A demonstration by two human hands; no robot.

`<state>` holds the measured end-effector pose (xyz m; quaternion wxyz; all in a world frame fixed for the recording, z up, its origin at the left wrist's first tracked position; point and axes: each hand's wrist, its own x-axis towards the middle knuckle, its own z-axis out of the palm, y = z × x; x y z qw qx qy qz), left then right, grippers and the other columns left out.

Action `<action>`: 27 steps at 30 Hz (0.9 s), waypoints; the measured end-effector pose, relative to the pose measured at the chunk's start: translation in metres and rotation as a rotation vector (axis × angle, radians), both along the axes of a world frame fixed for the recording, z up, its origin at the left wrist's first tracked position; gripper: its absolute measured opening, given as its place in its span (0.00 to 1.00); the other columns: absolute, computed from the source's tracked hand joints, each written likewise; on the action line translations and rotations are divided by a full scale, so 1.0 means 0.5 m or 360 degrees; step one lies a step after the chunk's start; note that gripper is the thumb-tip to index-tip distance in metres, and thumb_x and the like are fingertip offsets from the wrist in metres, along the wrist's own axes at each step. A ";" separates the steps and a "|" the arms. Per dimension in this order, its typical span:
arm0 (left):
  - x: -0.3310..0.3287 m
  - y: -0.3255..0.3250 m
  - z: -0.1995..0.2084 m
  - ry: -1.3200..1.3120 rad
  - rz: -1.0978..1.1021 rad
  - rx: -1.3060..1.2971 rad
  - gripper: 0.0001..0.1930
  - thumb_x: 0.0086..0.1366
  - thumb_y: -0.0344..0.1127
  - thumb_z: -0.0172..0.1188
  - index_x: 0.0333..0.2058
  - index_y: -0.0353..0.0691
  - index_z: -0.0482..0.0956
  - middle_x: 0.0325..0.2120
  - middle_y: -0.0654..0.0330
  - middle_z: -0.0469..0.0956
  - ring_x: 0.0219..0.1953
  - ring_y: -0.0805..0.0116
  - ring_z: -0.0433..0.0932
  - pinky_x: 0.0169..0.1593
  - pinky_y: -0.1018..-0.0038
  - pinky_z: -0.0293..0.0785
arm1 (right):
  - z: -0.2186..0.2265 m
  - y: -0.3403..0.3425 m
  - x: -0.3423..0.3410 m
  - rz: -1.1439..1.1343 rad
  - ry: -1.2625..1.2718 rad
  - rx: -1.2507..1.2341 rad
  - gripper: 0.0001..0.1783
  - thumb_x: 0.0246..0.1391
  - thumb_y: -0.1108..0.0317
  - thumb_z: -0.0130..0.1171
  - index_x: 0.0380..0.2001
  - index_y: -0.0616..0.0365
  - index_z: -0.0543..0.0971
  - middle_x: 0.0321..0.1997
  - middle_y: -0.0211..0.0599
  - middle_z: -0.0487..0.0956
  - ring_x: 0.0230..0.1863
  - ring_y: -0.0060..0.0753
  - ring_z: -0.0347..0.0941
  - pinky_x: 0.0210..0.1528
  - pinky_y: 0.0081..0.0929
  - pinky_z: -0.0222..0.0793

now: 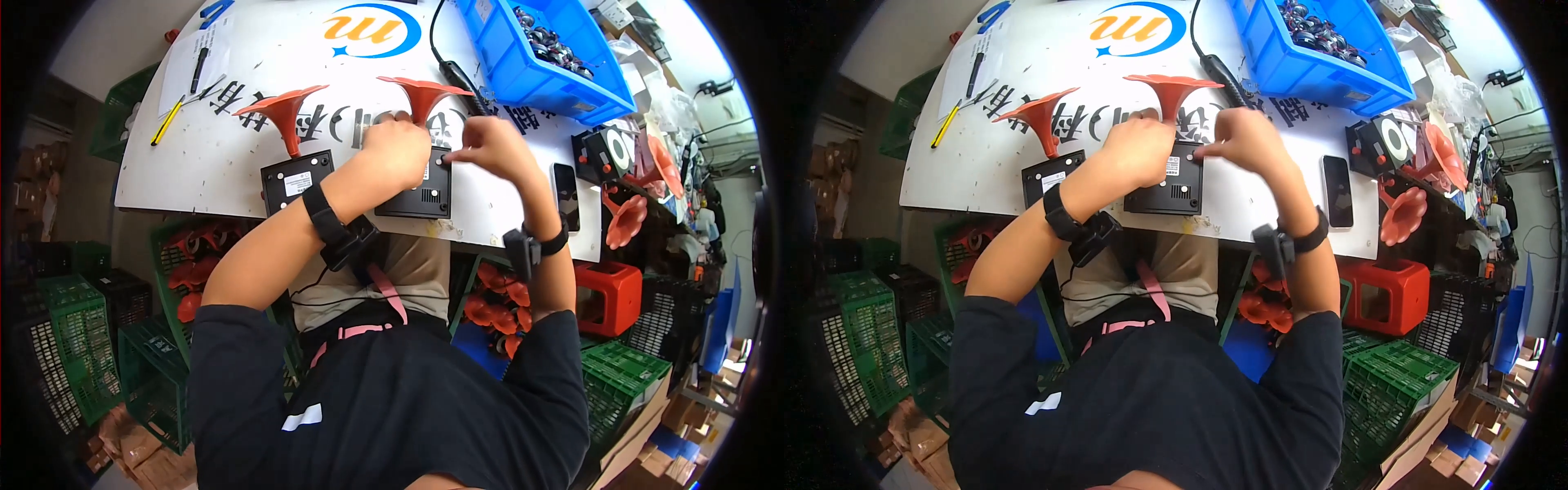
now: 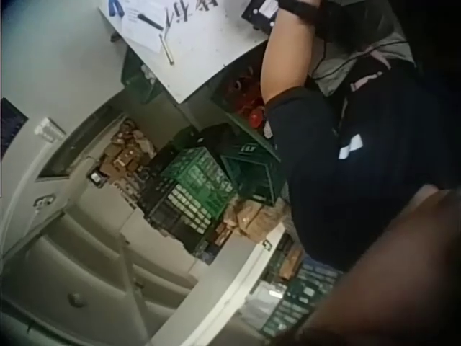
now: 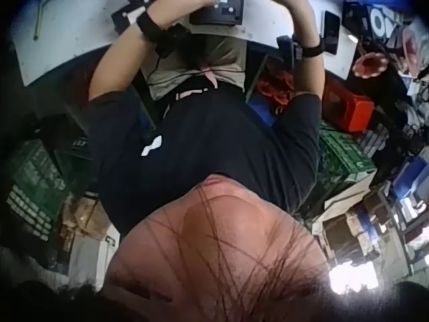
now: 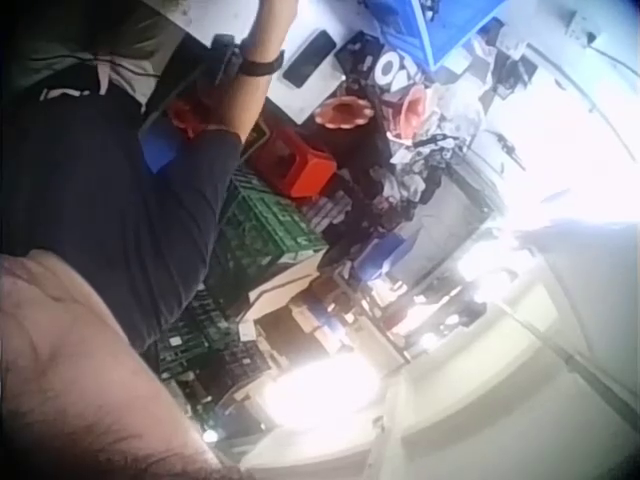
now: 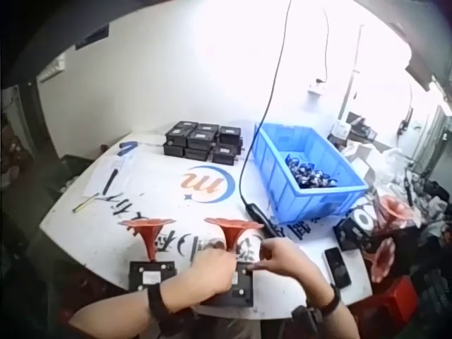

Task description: The person assembles gramophone-style speakers by retrieving bases and horns from crates, fitting the horns into the bases, and securing them with a power screwdriver before returning them to a crate.

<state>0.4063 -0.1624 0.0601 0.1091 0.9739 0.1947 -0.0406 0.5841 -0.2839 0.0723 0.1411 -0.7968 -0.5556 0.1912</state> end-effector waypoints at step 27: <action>-0.083 -0.071 -0.065 -0.0563 0.0181 -0.0050 0.54 0.44 0.44 0.81 0.71 0.49 0.64 0.71 0.36 0.55 0.75 0.37 0.52 0.72 0.38 0.57 | 0.118 0.019 -0.048 0.0210 0.1728 0.1762 0.21 0.64 0.77 0.56 0.58 0.55 0.65 0.28 0.34 0.71 0.20 0.26 0.68 0.28 0.34 0.71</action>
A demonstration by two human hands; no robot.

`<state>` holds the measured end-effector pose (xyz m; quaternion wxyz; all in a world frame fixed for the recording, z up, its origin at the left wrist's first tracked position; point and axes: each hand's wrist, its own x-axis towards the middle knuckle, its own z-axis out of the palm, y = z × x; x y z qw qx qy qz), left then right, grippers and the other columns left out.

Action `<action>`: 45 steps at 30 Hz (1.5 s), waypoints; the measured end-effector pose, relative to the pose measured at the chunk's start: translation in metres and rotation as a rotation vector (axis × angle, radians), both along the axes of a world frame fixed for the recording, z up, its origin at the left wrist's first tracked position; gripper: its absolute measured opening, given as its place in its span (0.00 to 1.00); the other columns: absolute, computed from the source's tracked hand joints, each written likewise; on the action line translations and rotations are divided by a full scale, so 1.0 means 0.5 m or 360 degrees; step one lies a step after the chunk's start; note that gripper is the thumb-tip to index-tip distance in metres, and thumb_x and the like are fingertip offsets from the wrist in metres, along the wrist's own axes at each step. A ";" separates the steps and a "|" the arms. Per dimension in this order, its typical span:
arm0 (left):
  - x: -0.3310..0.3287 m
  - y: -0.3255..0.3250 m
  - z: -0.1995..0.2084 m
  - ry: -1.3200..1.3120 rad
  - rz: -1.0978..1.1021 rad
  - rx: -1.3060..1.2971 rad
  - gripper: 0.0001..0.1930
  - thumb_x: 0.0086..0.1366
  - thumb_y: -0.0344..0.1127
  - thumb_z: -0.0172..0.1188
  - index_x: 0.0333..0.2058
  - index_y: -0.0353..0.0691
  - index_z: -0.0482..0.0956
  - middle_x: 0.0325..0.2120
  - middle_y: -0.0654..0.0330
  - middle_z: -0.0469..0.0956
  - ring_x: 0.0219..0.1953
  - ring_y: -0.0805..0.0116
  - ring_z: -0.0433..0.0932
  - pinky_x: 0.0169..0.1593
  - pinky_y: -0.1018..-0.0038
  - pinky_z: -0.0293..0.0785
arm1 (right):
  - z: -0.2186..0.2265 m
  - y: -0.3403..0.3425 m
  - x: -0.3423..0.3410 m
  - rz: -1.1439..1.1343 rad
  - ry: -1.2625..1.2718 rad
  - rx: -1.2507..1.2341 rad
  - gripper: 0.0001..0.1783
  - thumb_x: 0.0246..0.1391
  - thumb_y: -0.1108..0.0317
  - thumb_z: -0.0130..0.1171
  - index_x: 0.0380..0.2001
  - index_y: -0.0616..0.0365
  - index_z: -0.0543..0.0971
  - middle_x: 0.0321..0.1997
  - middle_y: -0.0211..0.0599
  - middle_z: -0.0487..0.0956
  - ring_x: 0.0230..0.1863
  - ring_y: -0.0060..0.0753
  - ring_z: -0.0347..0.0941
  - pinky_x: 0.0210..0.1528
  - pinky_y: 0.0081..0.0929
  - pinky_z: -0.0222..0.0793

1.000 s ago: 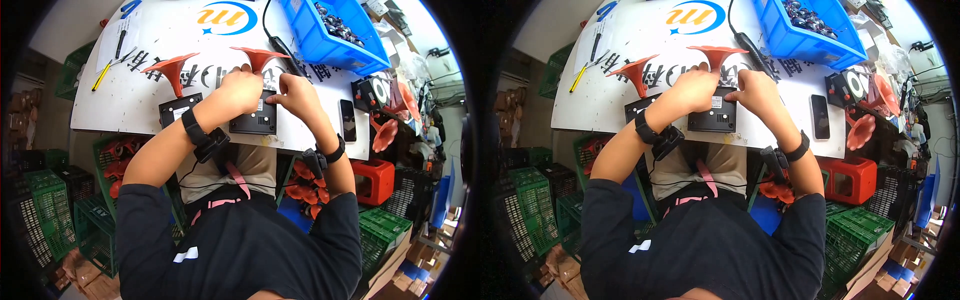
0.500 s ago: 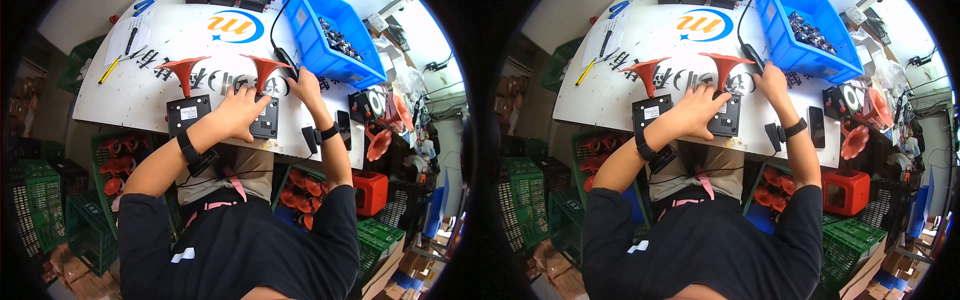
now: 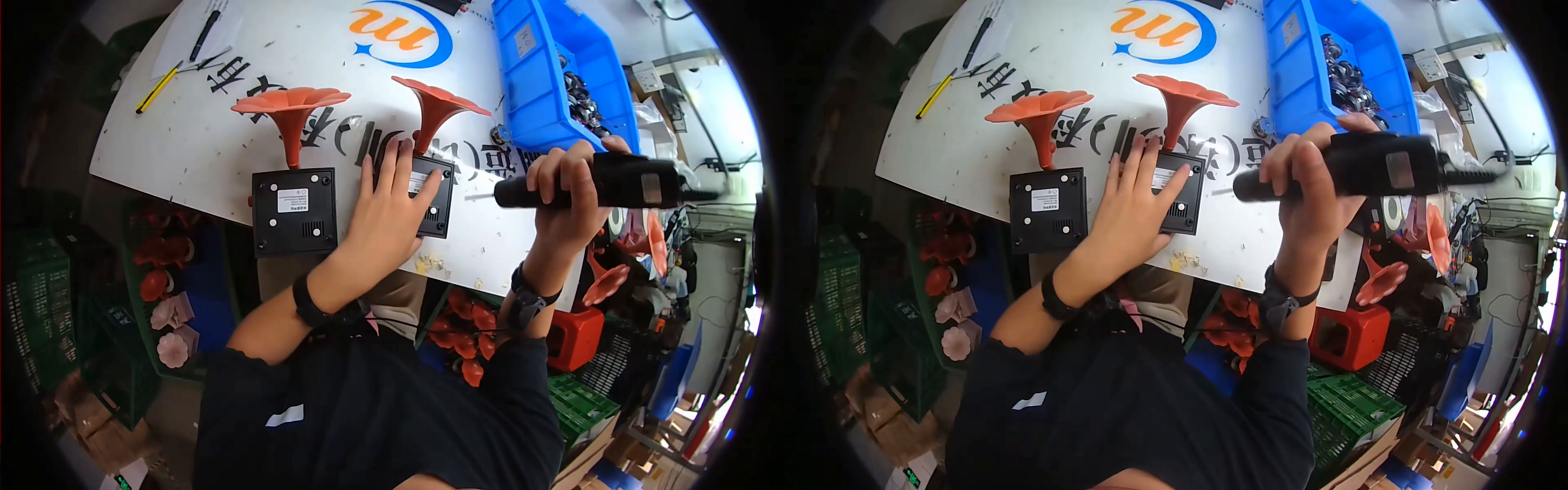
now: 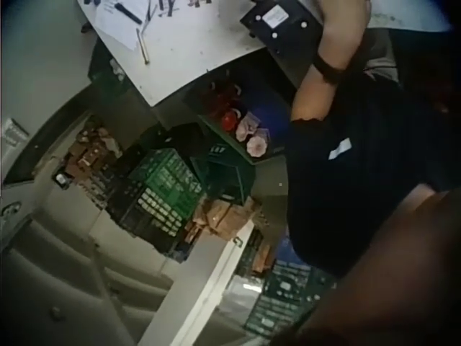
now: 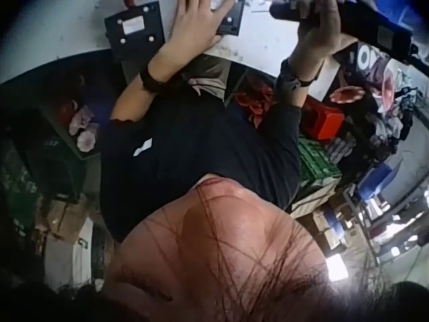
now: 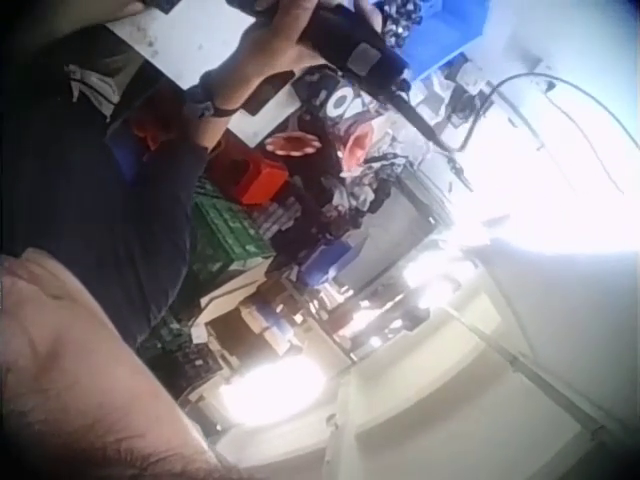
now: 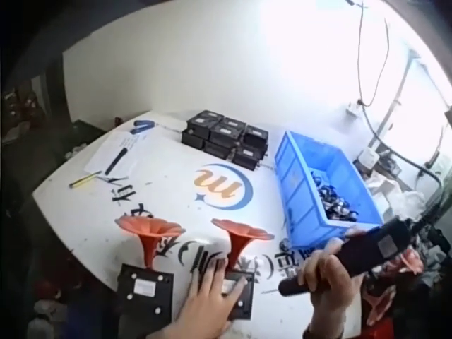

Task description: The person assembles gramophone-style speakers by retrieving bases and horns from crates, fitting the horns into the bases, and securing them with a power screwdriver before returning them to a crate.

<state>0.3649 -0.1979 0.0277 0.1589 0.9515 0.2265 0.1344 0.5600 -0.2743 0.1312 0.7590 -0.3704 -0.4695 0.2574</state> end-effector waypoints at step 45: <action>0.040 -0.014 -0.008 0.0050 0.0199 0.0026 0.60 0.42 0.56 0.82 0.73 0.55 0.60 0.69 0.38 0.57 0.74 0.36 0.52 0.70 0.33 0.54 | -0.080 0.091 -0.042 -0.0454 -0.0302 -0.0194 0.15 0.63 0.82 0.54 0.48 0.57 0.64 0.26 0.33 0.72 0.19 0.25 0.67 0.27 0.32 0.72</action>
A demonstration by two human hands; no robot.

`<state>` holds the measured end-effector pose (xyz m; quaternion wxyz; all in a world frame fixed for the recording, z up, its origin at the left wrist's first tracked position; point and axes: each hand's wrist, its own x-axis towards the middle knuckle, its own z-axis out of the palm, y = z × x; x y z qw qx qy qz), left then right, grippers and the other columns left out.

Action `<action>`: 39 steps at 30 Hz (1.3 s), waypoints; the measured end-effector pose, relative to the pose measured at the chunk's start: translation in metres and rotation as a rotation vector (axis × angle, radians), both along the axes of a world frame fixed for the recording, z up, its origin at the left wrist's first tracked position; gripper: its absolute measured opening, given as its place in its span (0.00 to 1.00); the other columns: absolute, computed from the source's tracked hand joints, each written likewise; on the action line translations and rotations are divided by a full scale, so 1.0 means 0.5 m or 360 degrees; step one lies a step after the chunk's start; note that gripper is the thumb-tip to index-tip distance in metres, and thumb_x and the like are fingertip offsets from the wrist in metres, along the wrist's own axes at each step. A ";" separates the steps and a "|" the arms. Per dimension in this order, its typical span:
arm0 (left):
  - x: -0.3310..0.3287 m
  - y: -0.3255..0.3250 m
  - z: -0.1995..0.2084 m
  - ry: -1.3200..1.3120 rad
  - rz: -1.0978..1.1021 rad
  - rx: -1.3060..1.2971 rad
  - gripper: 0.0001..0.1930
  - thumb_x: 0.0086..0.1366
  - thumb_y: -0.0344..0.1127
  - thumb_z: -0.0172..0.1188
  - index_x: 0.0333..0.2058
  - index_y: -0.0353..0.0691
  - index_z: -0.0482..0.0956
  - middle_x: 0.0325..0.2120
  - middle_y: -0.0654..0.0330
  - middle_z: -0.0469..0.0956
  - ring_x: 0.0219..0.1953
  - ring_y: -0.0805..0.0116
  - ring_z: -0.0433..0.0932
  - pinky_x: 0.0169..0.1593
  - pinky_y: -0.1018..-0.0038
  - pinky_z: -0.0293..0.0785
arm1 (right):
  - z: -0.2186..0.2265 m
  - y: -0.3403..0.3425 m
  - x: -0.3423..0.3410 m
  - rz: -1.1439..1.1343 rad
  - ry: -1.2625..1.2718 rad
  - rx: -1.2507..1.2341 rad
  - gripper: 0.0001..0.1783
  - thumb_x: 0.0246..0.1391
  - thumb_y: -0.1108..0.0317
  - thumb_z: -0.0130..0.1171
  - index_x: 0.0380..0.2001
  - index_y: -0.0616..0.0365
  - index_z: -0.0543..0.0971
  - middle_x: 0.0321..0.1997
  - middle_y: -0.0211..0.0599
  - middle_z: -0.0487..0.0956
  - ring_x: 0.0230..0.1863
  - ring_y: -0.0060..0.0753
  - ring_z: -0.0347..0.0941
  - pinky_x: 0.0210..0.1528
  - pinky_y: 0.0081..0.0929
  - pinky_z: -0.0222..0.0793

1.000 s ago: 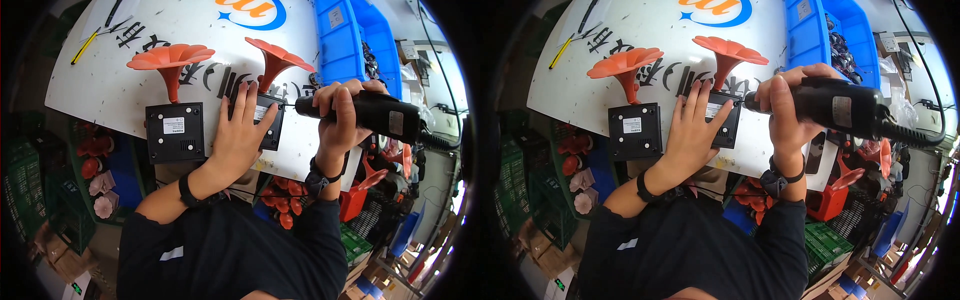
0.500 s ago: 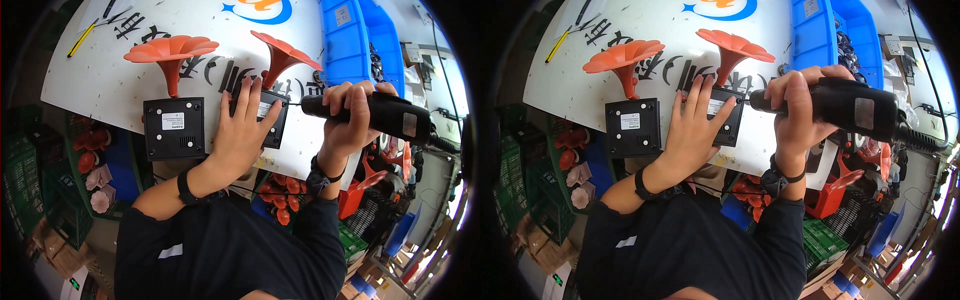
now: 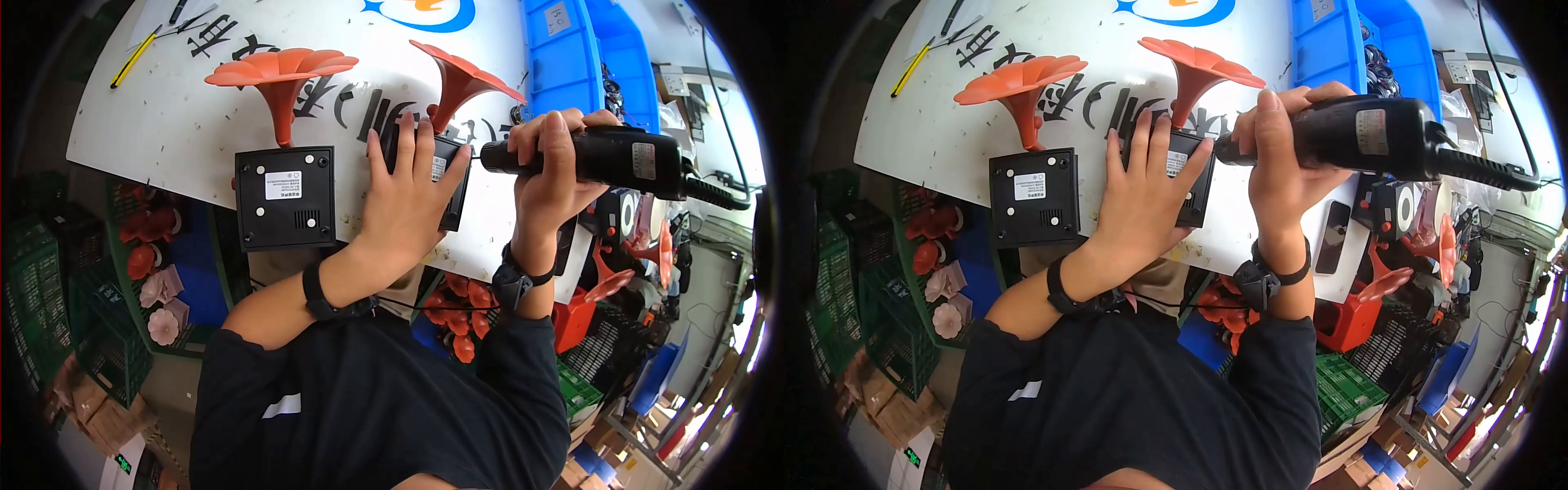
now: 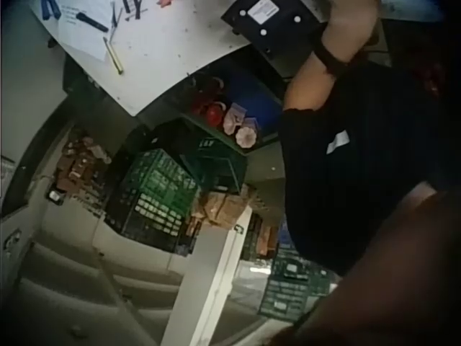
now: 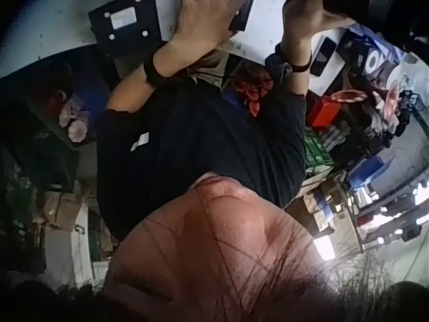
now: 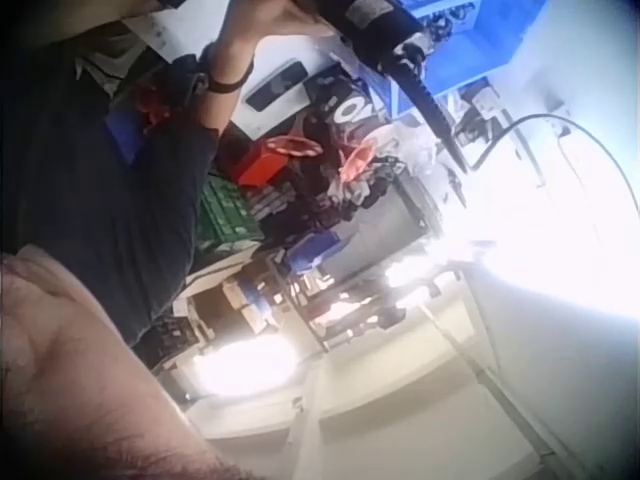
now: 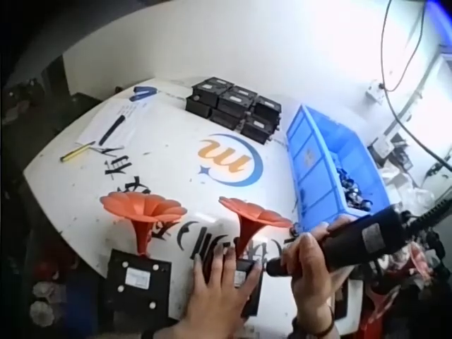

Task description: The person assembles gramophone-style speakers by retrieving bases and horns from crates, fitting the horns into the bases, and securing them with a power screwdriver before returning them to a crate.

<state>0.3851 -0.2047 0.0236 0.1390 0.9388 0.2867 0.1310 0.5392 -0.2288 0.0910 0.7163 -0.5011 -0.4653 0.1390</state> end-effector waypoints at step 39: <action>-0.076 -0.009 -0.013 -0.0627 0.0049 -0.0351 0.54 0.47 0.37 0.81 0.72 0.43 0.62 0.70 0.34 0.53 0.73 0.32 0.54 0.72 0.47 0.58 | 0.000 -0.135 -0.096 0.0048 -0.0077 -0.0031 0.22 0.62 0.81 0.55 0.55 0.52 0.62 0.26 0.34 0.69 0.17 0.27 0.64 0.25 0.33 0.71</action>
